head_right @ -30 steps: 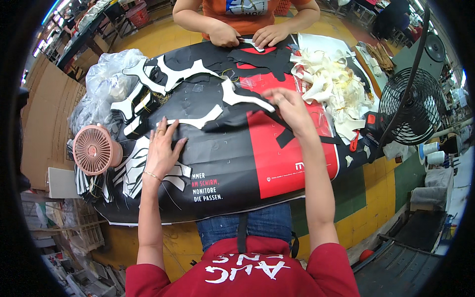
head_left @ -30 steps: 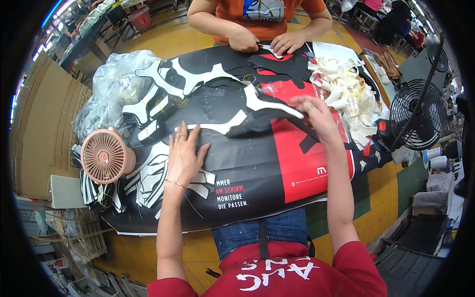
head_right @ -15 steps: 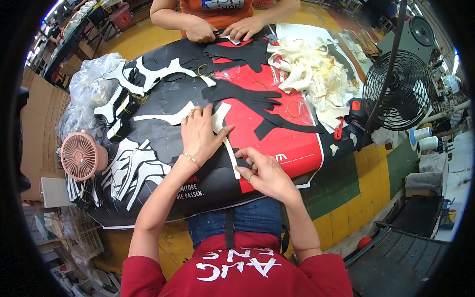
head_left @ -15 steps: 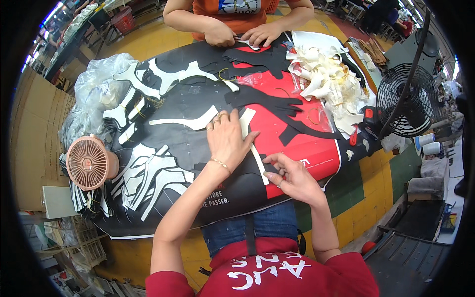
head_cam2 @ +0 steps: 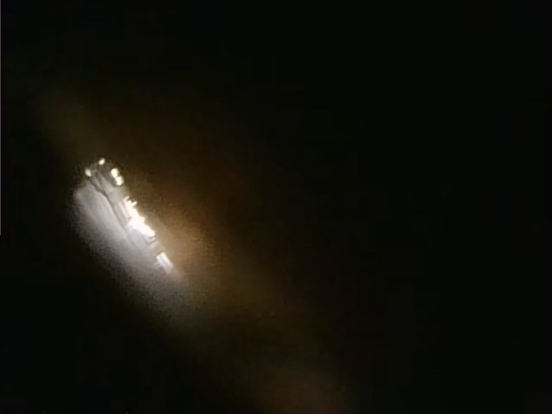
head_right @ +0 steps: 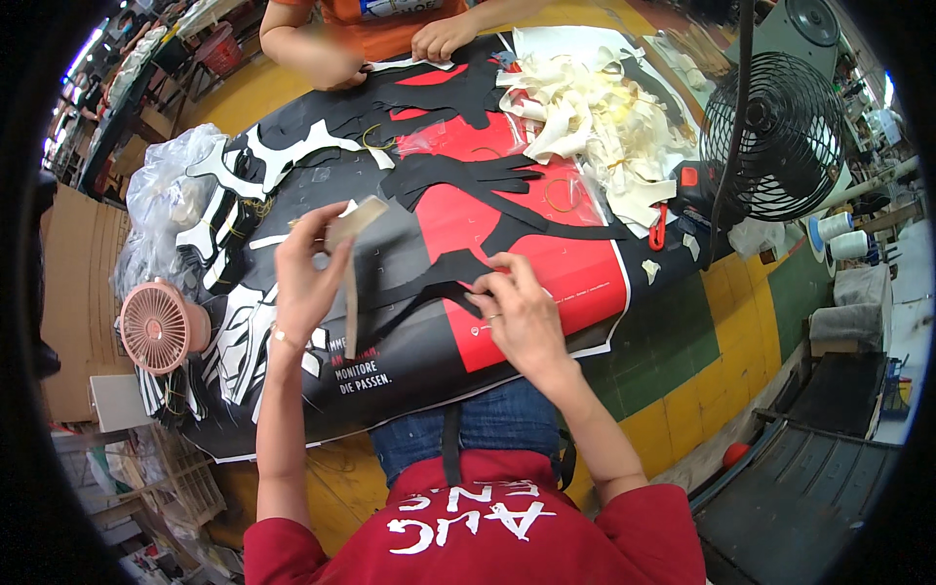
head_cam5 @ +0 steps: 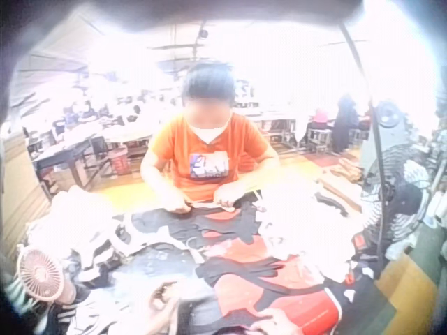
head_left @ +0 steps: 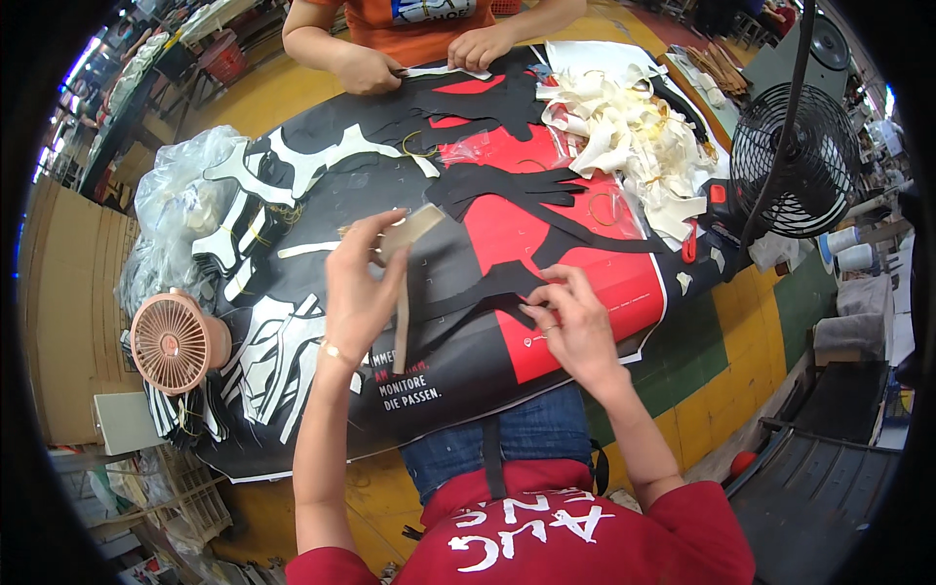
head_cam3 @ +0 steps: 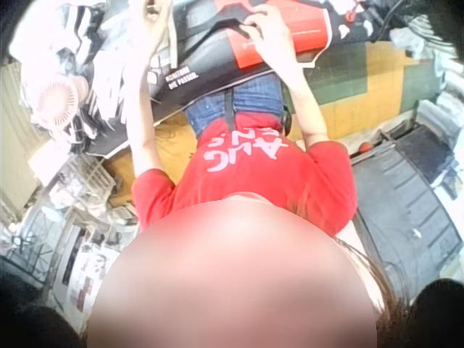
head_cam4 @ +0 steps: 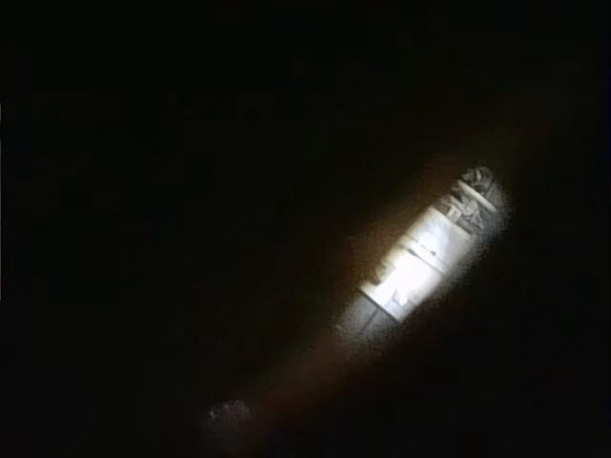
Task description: The person repeatedly picks up small white fabric pieces and aligns them with black fabric pieces on a table, then places them down. The process is repeated multiple times with similar pieces.
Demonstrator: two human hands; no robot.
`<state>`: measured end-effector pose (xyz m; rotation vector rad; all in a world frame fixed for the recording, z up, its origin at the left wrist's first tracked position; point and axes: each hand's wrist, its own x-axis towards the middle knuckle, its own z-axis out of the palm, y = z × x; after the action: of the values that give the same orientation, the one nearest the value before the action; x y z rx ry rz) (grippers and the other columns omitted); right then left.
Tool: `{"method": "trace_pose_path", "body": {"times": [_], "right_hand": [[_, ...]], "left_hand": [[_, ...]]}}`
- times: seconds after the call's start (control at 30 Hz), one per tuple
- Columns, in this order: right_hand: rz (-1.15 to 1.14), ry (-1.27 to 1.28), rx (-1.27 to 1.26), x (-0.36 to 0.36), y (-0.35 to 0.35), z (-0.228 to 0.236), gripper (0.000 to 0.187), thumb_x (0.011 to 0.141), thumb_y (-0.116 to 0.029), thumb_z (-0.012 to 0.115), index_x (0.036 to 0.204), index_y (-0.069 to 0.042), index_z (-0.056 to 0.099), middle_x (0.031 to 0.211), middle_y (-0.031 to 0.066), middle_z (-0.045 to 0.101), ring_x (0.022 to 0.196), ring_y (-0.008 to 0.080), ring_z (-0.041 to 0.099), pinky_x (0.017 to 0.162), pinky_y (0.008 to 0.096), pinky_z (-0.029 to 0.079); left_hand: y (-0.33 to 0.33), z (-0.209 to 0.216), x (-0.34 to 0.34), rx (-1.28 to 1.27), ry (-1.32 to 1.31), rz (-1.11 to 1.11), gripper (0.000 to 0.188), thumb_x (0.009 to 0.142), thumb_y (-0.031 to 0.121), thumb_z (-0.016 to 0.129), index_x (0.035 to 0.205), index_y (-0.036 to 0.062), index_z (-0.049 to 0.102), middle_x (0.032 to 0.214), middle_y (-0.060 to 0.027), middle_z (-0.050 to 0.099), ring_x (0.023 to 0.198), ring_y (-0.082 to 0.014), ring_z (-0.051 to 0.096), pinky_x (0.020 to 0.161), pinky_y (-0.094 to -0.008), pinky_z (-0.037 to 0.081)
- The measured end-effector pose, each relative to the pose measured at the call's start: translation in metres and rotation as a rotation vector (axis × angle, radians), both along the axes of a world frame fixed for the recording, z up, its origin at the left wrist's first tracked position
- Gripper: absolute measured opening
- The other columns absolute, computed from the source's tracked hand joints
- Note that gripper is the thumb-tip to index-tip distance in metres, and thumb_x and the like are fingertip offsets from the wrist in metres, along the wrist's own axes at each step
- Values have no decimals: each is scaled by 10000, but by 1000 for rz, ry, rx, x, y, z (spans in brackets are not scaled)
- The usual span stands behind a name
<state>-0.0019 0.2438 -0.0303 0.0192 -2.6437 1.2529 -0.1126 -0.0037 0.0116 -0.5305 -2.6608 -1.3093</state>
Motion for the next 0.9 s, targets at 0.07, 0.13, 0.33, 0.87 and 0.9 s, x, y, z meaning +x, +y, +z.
{"method": "trace_pose_path", "body": {"times": [0.07, 0.13, 0.33, 0.87, 0.9], "right_hand": [[-14, 132, 135, -9, -17, -8, 149, 840, -72, 743, 945, -24, 648, 1167, 133, 577, 892, 303, 643, 743, 419, 514], [-20, 252, 157, -18, -27, -8, 146, 828, -52, 743, 923, -33, 633, 1086, 114, 623, 918, 294, 634, 751, 418, 504], [197, -13, -369, 7, -17, 34, 107, 894, 17, 690, 997, 15, 662, 796, 64, 694, 672, 144, 673, 620, 290, 521], [-21, -106, 449, 17, -17, 17, 342, 913, -218, 679, 1221, -72, 655, 1049, 140, 658, 946, 303, 640, 815, 453, 470], [6, -90, 478, 16, -15, 19, 359, 913, -231, 683, 1237, -78, 652, 1134, 145, 642, 1031, 307, 620, 863, 464, 456]], "left_hand": [[-16, 25, 16, 38, 52, 32, 438, 844, -27, 699, 1272, 30, 627, 1120, -131, 679, 865, -170, 650, 753, -283, 513], [-33, 48, 37, 381, -15, 95, 405, 892, -13, 674, 1289, -27, 596, 1086, -98, 662, 888, -134, 627, 754, -264, 505], [-79, 96, 97, 770, -253, -224, 339, 849, -25, 685, 1155, -116, 571, 886, -145, 619, 738, -194, 666, 654, -253, 559], [-11, 38, 121, 503, -711, -51, 336, 933, -54, 644, 1266, -61, 605, 1099, -118, 674, 875, -144, 693, 768, -264, 571], [-14, 38, 122, 493, -703, -49, 332, 932, -54, 645, 1262, -60, 609, 1094, -119, 676, 873, -143, 693, 763, -264, 572]]}}
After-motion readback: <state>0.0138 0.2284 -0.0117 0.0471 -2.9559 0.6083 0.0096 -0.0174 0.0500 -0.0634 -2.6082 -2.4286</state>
